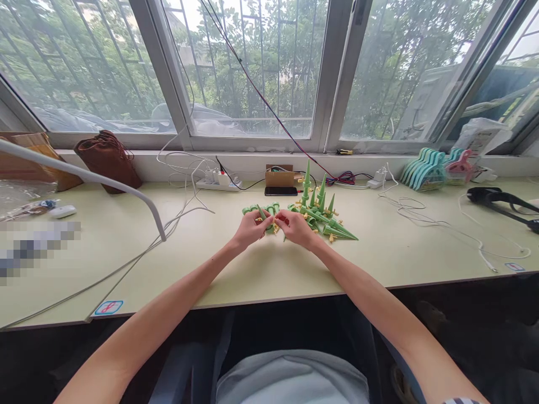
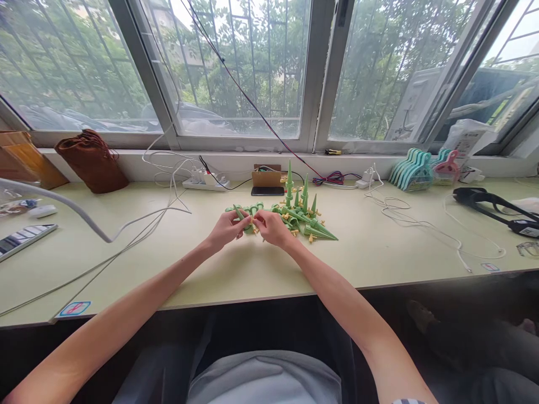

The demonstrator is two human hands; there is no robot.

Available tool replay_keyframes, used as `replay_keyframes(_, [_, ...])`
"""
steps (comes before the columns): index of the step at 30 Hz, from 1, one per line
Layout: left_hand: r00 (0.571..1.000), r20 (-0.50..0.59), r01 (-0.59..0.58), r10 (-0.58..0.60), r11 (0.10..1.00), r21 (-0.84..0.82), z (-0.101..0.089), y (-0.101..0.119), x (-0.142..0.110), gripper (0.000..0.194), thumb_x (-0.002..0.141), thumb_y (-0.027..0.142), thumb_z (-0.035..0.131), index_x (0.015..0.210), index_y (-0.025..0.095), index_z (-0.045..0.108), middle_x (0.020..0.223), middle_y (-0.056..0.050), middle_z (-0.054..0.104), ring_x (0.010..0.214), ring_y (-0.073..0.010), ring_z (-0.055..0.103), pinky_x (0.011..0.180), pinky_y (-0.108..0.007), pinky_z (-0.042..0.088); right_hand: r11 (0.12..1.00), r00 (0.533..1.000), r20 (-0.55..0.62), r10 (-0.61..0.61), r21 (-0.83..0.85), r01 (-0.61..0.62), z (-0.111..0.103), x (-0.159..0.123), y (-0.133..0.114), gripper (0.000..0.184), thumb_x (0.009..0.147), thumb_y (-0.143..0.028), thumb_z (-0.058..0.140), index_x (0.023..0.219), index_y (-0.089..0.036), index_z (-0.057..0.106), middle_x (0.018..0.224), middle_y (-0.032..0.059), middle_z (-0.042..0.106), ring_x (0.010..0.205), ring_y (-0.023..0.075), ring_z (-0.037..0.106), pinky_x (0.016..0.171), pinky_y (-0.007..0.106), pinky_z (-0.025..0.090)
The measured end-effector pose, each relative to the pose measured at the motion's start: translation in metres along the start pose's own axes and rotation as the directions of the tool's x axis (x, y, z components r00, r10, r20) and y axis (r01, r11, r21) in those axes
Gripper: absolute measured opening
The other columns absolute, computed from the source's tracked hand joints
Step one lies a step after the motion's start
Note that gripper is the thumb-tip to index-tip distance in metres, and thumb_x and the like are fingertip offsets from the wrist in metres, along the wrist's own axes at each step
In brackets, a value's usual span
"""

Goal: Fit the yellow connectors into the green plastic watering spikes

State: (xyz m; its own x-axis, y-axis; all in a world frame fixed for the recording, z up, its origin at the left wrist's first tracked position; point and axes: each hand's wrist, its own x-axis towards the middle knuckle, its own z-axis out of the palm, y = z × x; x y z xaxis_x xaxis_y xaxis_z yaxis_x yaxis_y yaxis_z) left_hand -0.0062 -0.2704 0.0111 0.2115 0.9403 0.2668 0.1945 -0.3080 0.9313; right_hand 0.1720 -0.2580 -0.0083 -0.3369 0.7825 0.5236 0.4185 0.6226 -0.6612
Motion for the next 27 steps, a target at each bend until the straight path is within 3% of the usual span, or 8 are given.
replay_keyframes(14, [1.000, 0.003, -0.011, 0.011, 1.000, -0.001, 0.0003, -0.0021, 0.0014, 0.034, 0.080, 0.048, 0.071, 0.075, 0.016, 0.058, 0.060, 0.002, 0.050, 0.042, -0.0075, 0.045, 0.039, -0.022, 0.036, 0.999, 1.000, 0.008, 0.019, -0.044, -0.018, 0.0000, 0.0009, 0.0002, 0.034, 0.095, -0.037, 0.047, 0.067, -0.019, 0.045, 0.058, -0.0025, 0.047, 0.056, 0.0109, 0.038, 0.057, 0.024, 0.029])
replay_keyframes(20, [1.000, 0.005, 0.005, -0.005, 1.000, -0.002, 0.0014, 0.0005, 0.0003, 0.033, 0.079, 0.047, 0.071, 0.075, 0.017, 0.057, 0.060, 0.002, 0.050, 0.042, -0.0075, 0.044, 0.038, -0.023, 0.036, 0.998, 1.000, 0.017, 0.021, -0.058, -0.020, 0.0007, 0.0012, 0.0010, 0.040, 0.098, -0.040, 0.042, 0.065, -0.019, 0.048, 0.061, -0.0001, 0.053, 0.058, 0.0117, 0.043, 0.059, 0.025, 0.031])
replay_keyframes(27, [0.999, -0.047, 0.026, -0.026, 1.000, -0.006, 0.0021, 0.0014, 0.0013, 0.032, 0.079, 0.045, 0.070, 0.076, 0.018, 0.054, 0.058, 0.004, 0.047, 0.041, -0.0069, 0.042, 0.038, -0.022, 0.034, 0.999, 0.999, 0.017, 0.041, -0.016, -0.041, -0.0005, -0.0003, -0.0019, 0.018, 0.093, -0.035, 0.054, 0.088, -0.019, 0.059, 0.066, -0.0012, 0.061, 0.057, 0.0118, 0.049, 0.061, 0.024, 0.037])
